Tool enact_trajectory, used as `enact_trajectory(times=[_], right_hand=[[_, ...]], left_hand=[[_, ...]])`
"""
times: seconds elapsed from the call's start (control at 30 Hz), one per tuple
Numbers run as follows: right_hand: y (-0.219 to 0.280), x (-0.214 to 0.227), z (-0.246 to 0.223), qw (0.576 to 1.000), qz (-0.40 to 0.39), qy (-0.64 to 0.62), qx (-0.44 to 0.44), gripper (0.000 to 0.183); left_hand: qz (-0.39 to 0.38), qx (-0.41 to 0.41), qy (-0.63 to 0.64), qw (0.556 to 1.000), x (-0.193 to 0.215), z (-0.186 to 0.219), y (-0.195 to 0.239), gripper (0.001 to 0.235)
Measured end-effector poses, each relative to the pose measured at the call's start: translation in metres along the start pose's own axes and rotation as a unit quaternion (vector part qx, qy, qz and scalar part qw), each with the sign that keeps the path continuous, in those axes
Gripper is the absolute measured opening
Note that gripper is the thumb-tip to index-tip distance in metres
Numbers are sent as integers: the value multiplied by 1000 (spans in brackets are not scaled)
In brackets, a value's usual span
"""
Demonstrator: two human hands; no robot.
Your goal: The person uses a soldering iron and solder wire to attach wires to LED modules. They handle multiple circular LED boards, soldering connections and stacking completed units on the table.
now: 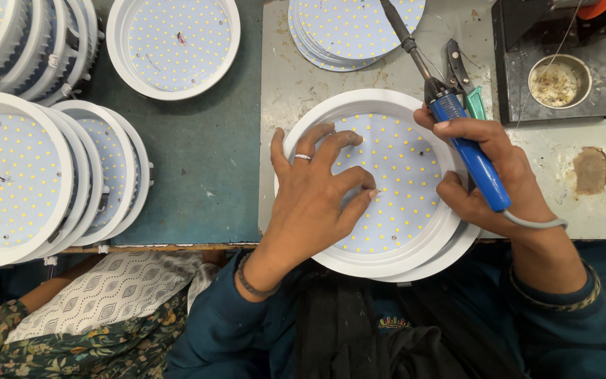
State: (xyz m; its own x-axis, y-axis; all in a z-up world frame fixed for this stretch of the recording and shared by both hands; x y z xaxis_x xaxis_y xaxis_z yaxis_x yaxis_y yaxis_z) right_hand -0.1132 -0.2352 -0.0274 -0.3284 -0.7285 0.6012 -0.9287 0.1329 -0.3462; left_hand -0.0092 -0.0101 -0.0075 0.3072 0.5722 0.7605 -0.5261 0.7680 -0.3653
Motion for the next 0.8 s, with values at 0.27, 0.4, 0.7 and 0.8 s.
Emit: enact_trajectory(times=[0.27,0.4,0.7,0.8], right_hand=[[0,0,0,1000,3,-14,-2,58],[4,1,-4,997,35,-2,75,55],[45,28,7,982,154,-49,103,33],[48,41,28,978,160,35,129,32]], left_hand=[[36,-11,-8,999,-6,-10,7,10],[49,4,31,998,-5,-15,8,11],[37,11,67,997,2,-14,8,9],[45,18,56,997,-1,-13,7,9]])
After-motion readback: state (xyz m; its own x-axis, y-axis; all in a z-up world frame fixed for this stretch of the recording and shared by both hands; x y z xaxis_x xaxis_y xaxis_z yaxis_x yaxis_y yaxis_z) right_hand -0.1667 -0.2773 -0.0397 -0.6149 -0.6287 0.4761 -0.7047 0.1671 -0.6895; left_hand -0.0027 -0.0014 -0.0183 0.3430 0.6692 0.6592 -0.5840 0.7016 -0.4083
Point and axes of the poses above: each hand's wrist, its own y-axis away from the middle knuckle, its own x-axis out of the back of the hand, z = x × y, the point moved 1 cm from there along -y, towards the middle knuckle, and after that the axes turned 9 degrees about y, right-handed, at the moved point
